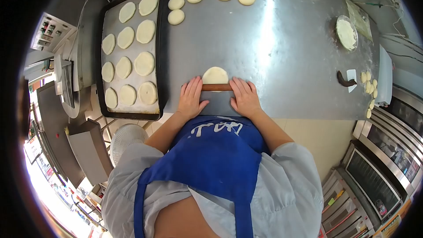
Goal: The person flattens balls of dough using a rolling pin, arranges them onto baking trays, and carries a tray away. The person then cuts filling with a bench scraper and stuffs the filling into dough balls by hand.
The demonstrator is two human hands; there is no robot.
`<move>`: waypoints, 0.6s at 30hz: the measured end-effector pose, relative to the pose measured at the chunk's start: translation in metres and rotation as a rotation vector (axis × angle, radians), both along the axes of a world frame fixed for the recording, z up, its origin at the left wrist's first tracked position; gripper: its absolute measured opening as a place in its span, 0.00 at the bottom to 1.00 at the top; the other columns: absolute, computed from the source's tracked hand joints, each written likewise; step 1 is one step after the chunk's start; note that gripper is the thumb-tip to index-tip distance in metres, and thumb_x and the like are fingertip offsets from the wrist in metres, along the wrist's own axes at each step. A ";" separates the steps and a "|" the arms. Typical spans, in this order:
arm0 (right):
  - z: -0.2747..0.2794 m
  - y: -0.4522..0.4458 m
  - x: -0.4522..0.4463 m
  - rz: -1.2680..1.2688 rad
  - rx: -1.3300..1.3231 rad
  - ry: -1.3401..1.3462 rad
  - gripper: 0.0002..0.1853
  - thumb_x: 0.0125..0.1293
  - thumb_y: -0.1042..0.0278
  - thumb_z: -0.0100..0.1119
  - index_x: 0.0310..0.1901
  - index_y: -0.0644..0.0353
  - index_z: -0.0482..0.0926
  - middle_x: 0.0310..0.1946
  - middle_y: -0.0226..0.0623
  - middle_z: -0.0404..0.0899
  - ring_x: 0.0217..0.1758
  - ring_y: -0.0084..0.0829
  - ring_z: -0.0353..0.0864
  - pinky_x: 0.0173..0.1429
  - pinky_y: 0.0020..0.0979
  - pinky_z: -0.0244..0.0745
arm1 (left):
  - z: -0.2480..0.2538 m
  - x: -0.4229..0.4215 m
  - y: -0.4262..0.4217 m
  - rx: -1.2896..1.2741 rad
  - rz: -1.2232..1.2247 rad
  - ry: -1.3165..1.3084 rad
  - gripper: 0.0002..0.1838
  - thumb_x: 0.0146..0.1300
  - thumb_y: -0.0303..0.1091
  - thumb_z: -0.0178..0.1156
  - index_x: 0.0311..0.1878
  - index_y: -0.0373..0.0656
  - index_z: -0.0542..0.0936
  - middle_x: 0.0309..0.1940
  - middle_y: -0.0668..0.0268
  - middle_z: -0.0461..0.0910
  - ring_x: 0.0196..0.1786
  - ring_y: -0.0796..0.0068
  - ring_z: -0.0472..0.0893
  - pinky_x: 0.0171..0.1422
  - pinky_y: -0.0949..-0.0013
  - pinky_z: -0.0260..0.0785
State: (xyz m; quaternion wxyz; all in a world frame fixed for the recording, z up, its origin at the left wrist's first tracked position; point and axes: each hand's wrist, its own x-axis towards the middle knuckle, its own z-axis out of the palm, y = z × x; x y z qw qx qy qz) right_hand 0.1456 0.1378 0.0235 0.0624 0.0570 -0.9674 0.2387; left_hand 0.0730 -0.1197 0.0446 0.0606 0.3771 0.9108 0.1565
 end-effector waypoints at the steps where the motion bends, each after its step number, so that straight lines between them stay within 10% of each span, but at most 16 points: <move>1: 0.007 -0.001 -0.001 0.034 0.025 -0.008 0.37 0.56 0.58 0.67 0.68 0.60 0.69 0.69 0.43 0.69 0.73 0.41 0.66 0.73 0.52 0.56 | 0.002 -0.008 0.005 -0.017 0.010 0.023 0.46 0.58 0.53 0.68 0.73 0.35 0.64 0.73 0.51 0.66 0.77 0.54 0.62 0.76 0.44 0.54; 8: 0.004 0.006 -0.117 -0.186 0.224 0.086 0.41 0.62 0.44 0.62 0.72 0.58 0.65 0.75 0.47 0.60 0.80 0.44 0.55 0.78 0.62 0.47 | -0.002 -0.131 0.055 -0.096 0.193 0.244 0.43 0.63 0.53 0.62 0.75 0.37 0.63 0.77 0.57 0.60 0.79 0.58 0.59 0.80 0.46 0.49; 18: -0.007 0.004 -0.066 0.001 0.157 0.044 0.36 0.64 0.49 0.61 0.70 0.59 0.68 0.74 0.43 0.65 0.78 0.41 0.60 0.77 0.58 0.51 | -0.002 -0.048 0.017 0.003 0.064 0.100 0.37 0.61 0.46 0.65 0.71 0.39 0.69 0.73 0.56 0.67 0.76 0.56 0.64 0.76 0.47 0.57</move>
